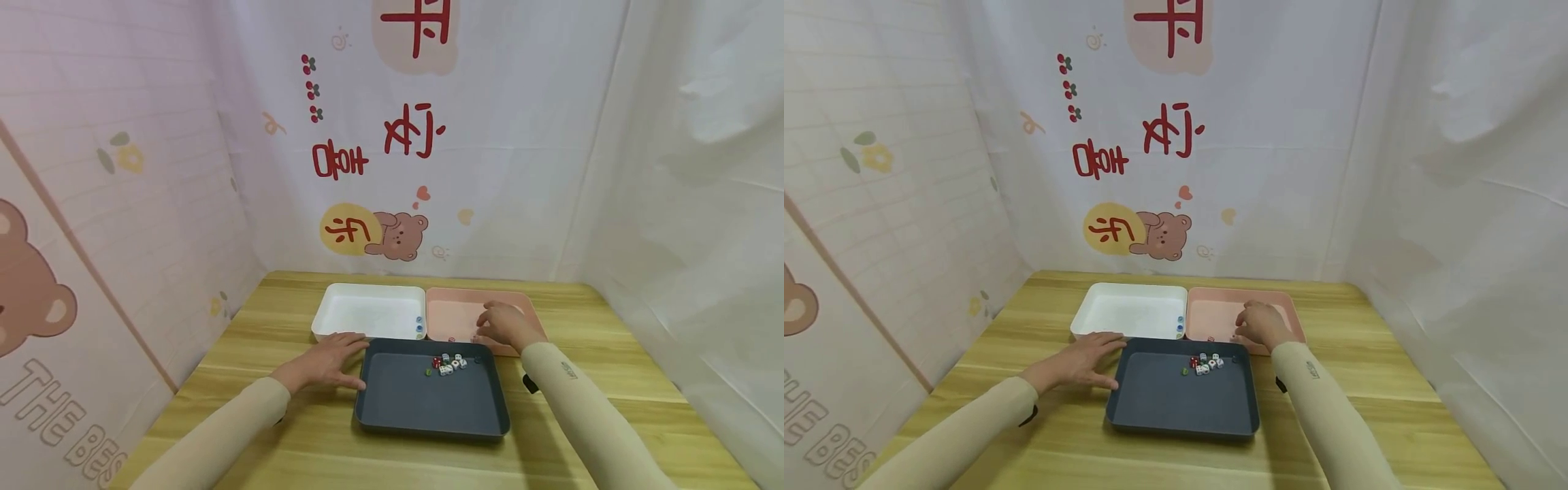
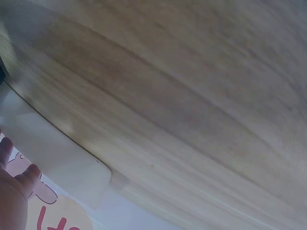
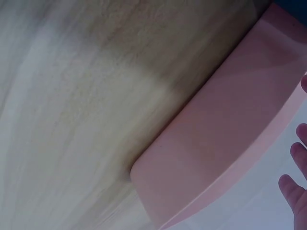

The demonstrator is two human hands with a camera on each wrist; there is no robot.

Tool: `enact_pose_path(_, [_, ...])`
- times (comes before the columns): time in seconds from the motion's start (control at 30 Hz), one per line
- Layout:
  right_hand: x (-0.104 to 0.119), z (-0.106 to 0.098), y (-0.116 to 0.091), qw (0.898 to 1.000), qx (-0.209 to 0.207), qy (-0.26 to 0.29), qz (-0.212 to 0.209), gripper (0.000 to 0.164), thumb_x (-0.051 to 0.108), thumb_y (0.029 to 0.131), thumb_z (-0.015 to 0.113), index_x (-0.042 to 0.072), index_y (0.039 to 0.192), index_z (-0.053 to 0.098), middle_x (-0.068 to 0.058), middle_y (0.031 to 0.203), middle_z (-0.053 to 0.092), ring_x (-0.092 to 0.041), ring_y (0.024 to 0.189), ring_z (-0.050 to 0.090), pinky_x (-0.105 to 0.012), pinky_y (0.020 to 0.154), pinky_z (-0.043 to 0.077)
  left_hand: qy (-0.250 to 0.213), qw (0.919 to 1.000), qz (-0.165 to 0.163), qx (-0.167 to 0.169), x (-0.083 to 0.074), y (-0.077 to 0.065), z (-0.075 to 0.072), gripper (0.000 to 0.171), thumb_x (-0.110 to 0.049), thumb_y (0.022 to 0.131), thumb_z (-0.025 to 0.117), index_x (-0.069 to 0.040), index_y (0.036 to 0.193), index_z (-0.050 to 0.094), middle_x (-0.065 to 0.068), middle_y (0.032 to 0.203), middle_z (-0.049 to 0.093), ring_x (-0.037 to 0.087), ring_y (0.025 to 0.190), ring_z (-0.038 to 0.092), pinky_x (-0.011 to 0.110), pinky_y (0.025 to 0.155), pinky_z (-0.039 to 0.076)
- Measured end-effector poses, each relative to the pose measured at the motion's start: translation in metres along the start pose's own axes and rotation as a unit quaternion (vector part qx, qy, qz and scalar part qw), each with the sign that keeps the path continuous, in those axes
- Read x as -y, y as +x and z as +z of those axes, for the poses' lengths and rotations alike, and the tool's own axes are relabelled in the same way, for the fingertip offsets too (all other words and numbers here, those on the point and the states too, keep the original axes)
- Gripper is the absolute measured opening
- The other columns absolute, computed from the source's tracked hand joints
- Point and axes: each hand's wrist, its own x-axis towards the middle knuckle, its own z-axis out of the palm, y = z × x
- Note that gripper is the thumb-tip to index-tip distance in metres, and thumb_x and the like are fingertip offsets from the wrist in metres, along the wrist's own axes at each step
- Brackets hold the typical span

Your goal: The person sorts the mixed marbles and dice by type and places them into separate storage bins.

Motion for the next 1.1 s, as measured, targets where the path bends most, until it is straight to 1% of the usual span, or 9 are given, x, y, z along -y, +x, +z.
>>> enact_pose_path(0.1, [0.000, 0.000, 0.000, 1.000, -0.009, -0.007, -0.008, 0.016, 0.023, 0.091, 0.073, 0.011, 0.099, 0.079, -0.020, 0.121, 0.066, -0.039, 0.120, 0.056, -0.049, 0.096, 0.050, -0.004, 1.0000, -0.001, -0.003, 0.000, 0.000, 0.001, 0.094, -0.073, 0.083, 0.061, -0.010, 0.150, 0.044, 0.013, 0.156, 0.035, 0.034, 0.142, 0.033, 0.056, 0.115, 0.025])
enact_pose_path(0.23, [0.000, -0.002, -0.002, 0.999, -0.031, -0.012, -0.024, 0.013, 0.019, 0.090, 0.073, 0.009, 0.098, 0.079, -0.017, 0.114, 0.070, -0.039, 0.121, 0.056, -0.048, 0.097, 0.050, -0.003, 1.0000, -0.002, -0.003, 0.000, 0.000, 0.000, 0.093, -0.073, 0.083, 0.060, -0.010, 0.150, 0.044, 0.013, 0.157, 0.034, 0.035, 0.142, 0.033, 0.057, 0.115, 0.025])
enact_pose_path(0.33, [0.000, -0.005, -0.003, 0.999, -0.034, -0.004, -0.024, 0.014, 0.019, 0.091, 0.073, 0.009, 0.099, 0.079, -0.018, 0.117, 0.069, -0.038, 0.121, 0.056, -0.048, 0.098, 0.049, 0.000, 1.0000, -0.002, -0.004, 0.001, 0.000, 0.001, 0.093, -0.073, 0.083, 0.060, -0.010, 0.150, 0.044, 0.014, 0.157, 0.034, 0.035, 0.142, 0.033, 0.057, 0.115, 0.025])
enact_pose_path(0.5, [0.002, -0.007, -0.002, 0.999, -0.026, 0.015, -0.015, 0.015, 0.020, 0.091, 0.073, 0.011, 0.103, 0.079, -0.018, 0.124, 0.066, -0.037, 0.121, 0.056, -0.048, 0.097, 0.050, 0.000, 1.0000, 0.005, -0.008, 0.001, 0.001, 0.002, 0.093, -0.072, 0.083, 0.060, -0.009, 0.149, 0.045, 0.015, 0.156, 0.035, 0.035, 0.142, 0.033, 0.057, 0.115, 0.026])
enact_pose_path(0.73, [0.008, -0.002, 0.000, 0.997, -0.033, 0.060, -0.022, 0.020, 0.023, 0.092, 0.074, 0.010, 0.106, 0.078, -0.023, 0.132, 0.060, -0.037, 0.126, 0.052, -0.049, 0.099, 0.048, -0.001, 1.0000, 0.000, 0.001, -0.003, 0.003, -0.001, 0.092, -0.071, 0.084, 0.062, -0.009, 0.150, 0.044, 0.013, 0.157, 0.034, 0.034, 0.143, 0.032, 0.056, 0.116, 0.024])
enact_pose_path(0.83, [0.014, -0.001, 0.002, 0.996, -0.028, 0.079, -0.021, 0.021, 0.024, 0.092, 0.073, 0.010, 0.107, 0.078, -0.024, 0.136, 0.056, -0.038, 0.128, 0.051, -0.050, 0.100, 0.048, 0.000, 1.0000, 0.001, 0.000, -0.002, 0.003, -0.002, 0.092, -0.069, 0.084, 0.064, -0.009, 0.150, 0.043, 0.013, 0.157, 0.034, 0.035, 0.143, 0.032, 0.057, 0.115, 0.024])
enact_pose_path(0.97, [0.021, -0.003, 0.007, 0.996, -0.025, 0.083, -0.022, 0.024, 0.026, 0.093, 0.073, 0.010, 0.110, 0.077, -0.023, 0.139, 0.054, -0.037, 0.127, 0.052, -0.050, 0.102, 0.046, -0.001, 1.0000, 0.002, 0.001, 0.000, 0.003, -0.001, 0.093, -0.070, 0.084, 0.063, -0.008, 0.150, 0.043, 0.014, 0.157, 0.034, 0.035, 0.143, 0.032, 0.058, 0.115, 0.024])
enact_pose_path(1.1, [0.032, -0.006, 0.013, 0.997, -0.031, 0.071, -0.030, 0.026, 0.027, 0.092, 0.073, 0.009, 0.110, 0.077, -0.021, 0.137, 0.056, -0.036, 0.128, 0.051, -0.050, 0.104, 0.044, -0.006, 1.0000, 0.003, 0.002, 0.000, 0.003, 0.000, 0.094, -0.072, 0.083, 0.061, -0.008, 0.150, 0.042, 0.015, 0.157, 0.033, 0.035, 0.143, 0.031, 0.058, 0.115, 0.024])
